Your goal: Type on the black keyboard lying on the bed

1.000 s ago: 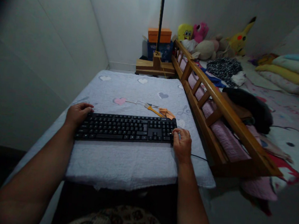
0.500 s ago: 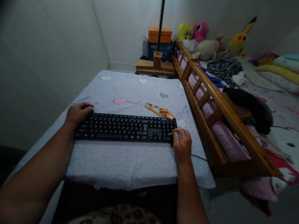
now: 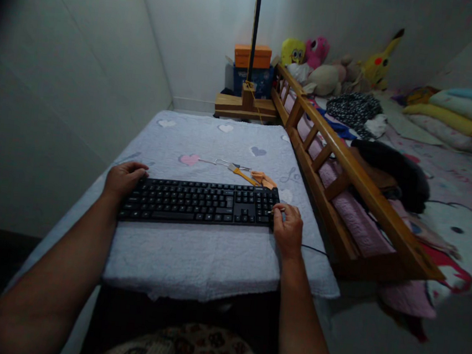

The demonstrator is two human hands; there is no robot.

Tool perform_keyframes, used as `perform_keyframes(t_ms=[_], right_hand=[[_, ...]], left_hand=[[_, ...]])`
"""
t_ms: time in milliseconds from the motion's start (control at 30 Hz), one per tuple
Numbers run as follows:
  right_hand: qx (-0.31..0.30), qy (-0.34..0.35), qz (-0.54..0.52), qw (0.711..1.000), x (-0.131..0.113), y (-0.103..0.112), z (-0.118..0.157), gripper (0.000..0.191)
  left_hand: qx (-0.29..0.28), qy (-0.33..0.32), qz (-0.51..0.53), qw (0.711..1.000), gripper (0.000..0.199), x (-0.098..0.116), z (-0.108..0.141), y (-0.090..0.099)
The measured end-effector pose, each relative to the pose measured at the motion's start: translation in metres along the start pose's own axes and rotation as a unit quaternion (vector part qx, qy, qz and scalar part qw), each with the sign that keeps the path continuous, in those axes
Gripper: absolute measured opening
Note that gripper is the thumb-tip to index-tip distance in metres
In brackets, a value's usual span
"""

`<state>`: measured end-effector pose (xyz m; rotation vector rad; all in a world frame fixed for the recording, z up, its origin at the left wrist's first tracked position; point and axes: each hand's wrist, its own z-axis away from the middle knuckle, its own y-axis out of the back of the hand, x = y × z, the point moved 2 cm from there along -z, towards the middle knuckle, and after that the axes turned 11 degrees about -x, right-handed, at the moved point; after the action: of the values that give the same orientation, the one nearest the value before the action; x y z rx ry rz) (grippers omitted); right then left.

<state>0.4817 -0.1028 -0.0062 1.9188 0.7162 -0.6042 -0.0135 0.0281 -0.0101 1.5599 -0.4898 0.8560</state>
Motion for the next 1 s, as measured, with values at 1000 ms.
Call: perform_keyframes(t_ms=[1000], right_hand=[[-0.025, -0.001, -0.011, 1.000, -0.0038, 0.0028, 0.0012, 0.018]], left_hand=[[-0.006, -0.002, 0.006, 1.000, 0.028, 0.0020, 0.0018, 0.0001]])
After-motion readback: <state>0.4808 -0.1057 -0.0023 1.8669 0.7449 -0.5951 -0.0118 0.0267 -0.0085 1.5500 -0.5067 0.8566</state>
